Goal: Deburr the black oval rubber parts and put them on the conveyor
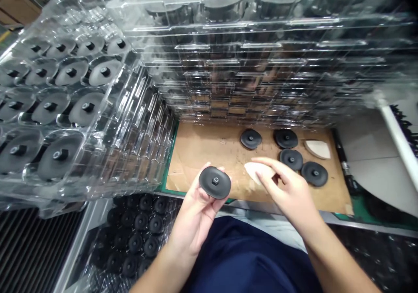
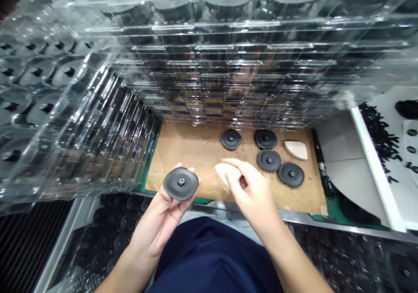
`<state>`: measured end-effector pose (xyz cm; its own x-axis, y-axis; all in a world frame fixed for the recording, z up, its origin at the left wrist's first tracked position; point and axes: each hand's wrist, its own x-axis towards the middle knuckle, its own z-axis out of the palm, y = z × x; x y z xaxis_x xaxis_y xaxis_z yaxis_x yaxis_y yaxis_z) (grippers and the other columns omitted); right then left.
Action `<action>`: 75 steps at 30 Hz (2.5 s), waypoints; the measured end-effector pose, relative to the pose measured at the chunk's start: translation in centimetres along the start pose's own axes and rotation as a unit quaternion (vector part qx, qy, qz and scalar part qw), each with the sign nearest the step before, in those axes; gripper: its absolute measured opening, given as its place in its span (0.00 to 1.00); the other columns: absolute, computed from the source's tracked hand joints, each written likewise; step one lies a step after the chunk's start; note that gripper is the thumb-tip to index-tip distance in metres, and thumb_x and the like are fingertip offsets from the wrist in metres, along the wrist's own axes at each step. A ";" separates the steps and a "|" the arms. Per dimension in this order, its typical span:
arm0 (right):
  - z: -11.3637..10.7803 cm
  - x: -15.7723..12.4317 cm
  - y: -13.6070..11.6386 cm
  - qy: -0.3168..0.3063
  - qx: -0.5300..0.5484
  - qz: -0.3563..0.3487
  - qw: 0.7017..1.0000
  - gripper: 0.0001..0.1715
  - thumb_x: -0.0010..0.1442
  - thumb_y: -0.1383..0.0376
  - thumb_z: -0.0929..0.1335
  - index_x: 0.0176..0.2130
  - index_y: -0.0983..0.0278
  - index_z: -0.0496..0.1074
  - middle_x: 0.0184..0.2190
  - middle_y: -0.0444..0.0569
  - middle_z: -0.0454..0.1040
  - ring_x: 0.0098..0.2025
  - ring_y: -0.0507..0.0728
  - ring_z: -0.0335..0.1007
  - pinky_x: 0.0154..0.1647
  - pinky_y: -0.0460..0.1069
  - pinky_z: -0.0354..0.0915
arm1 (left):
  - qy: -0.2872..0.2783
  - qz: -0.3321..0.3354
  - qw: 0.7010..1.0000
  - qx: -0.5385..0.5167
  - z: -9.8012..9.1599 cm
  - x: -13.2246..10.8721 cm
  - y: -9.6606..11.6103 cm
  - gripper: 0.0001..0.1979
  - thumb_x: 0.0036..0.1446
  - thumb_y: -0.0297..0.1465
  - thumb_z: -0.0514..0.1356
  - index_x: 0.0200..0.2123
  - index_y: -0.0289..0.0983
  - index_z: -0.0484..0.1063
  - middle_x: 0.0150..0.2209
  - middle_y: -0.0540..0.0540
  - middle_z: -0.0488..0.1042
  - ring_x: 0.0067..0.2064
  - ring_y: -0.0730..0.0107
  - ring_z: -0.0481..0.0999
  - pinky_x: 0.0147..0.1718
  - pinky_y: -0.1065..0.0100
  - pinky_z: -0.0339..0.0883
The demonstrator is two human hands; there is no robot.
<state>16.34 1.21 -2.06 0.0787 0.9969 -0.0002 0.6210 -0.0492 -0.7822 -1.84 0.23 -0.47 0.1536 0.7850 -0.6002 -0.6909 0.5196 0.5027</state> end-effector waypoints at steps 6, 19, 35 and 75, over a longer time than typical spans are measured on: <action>-0.7 0.0 -8.1 -0.090 0.071 -0.217 0.969 0.13 0.63 0.71 0.61 0.42 0.67 0.73 0.33 0.49 0.78 0.35 0.55 0.72 0.37 0.49 0.67 | -0.009 -0.017 0.998 0.056 0.9 -0.5 -0.4 0.21 0.47 0.29 0.68 0.48 0.40 0.74 0.46 0.44 0.79 0.46 0.65 0.78 0.43 0.71 0.72; -1.1 -1.0 -7.8 -0.027 0.083 -0.215 0.973 0.12 0.62 0.72 0.61 0.41 0.68 0.72 0.35 0.50 0.78 0.33 0.54 0.71 0.35 0.50 0.65 | -0.024 -0.009 0.995 0.098 2.1 -0.8 -0.3 0.23 0.38 0.28 0.72 0.43 0.40 0.77 0.38 0.48 0.80 0.39 0.68 0.79 0.39 0.73 0.72; -3.5 -2.4 -6.3 -0.029 0.038 -0.253 0.966 0.12 0.61 0.73 0.62 0.44 0.68 0.70 0.31 0.49 0.77 0.30 0.54 0.71 0.32 0.50 0.64 | -0.029 0.004 0.999 0.037 3.2 -1.0 -0.2 0.24 0.42 0.23 0.69 0.44 0.49 0.76 0.47 0.52 0.79 0.45 0.68 0.79 0.41 0.76 0.72; -1.3 -1.1 -7.3 -0.016 0.073 -0.264 0.962 0.15 0.63 0.72 0.59 0.46 0.71 0.71 0.35 0.52 0.77 0.33 0.54 0.69 0.35 0.50 0.61 | -0.061 -0.038 0.996 0.061 1.8 -0.8 -0.4 0.25 0.39 0.30 0.72 0.45 0.41 0.76 0.43 0.47 0.80 0.46 0.63 0.78 0.46 0.71 0.71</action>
<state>12.72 0.34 4.49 -0.2430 0.8815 0.4048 0.4521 0.4721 -0.7568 -0.40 0.06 0.94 0.2928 0.7728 -0.5632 -0.5840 0.6108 0.5346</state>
